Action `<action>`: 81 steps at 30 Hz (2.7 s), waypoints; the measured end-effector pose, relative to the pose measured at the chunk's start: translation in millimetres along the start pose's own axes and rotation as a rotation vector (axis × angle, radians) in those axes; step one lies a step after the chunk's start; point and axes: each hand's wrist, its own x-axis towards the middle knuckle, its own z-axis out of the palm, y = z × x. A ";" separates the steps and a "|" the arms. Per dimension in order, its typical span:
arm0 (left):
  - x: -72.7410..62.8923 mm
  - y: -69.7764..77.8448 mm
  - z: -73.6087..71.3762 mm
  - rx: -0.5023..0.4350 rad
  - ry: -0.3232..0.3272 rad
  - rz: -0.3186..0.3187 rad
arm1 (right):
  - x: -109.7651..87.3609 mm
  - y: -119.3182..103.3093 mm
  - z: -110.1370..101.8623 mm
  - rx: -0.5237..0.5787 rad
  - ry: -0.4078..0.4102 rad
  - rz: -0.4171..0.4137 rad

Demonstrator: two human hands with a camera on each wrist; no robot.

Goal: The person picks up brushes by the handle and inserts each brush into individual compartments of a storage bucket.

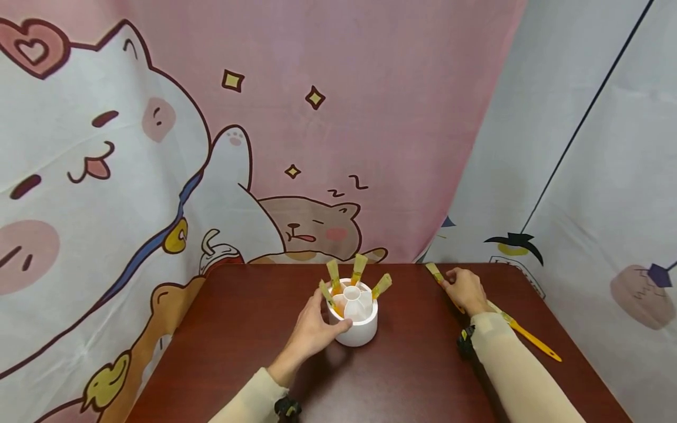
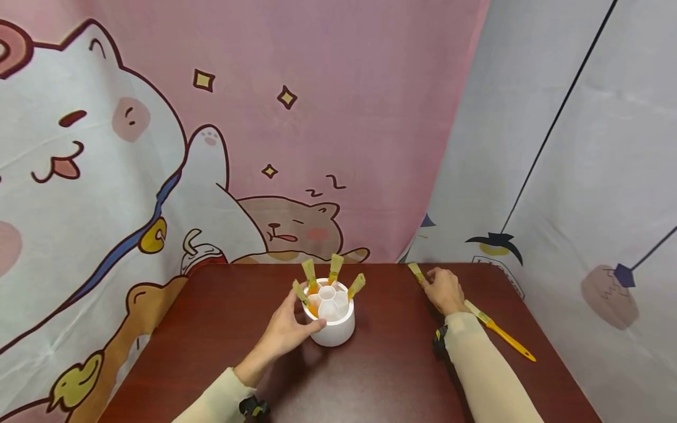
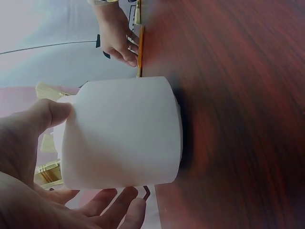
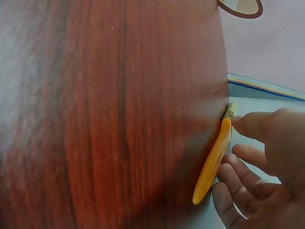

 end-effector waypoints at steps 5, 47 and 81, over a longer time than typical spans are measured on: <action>2.0 -0.7 -1.3 -0.002 -0.003 0.008 | 3.0 -4.2 2.1 0.005 0.001 0.026; 2.7 -0.9 1.9 -0.010 -0.024 -0.016 | -24.7 -1.9 -5.2 0.053 0.024 -0.019; 4.2 -11.6 -3.0 0.008 -0.055 -0.012 | -48.4 -18.1 -16.7 0.173 0.099 -0.057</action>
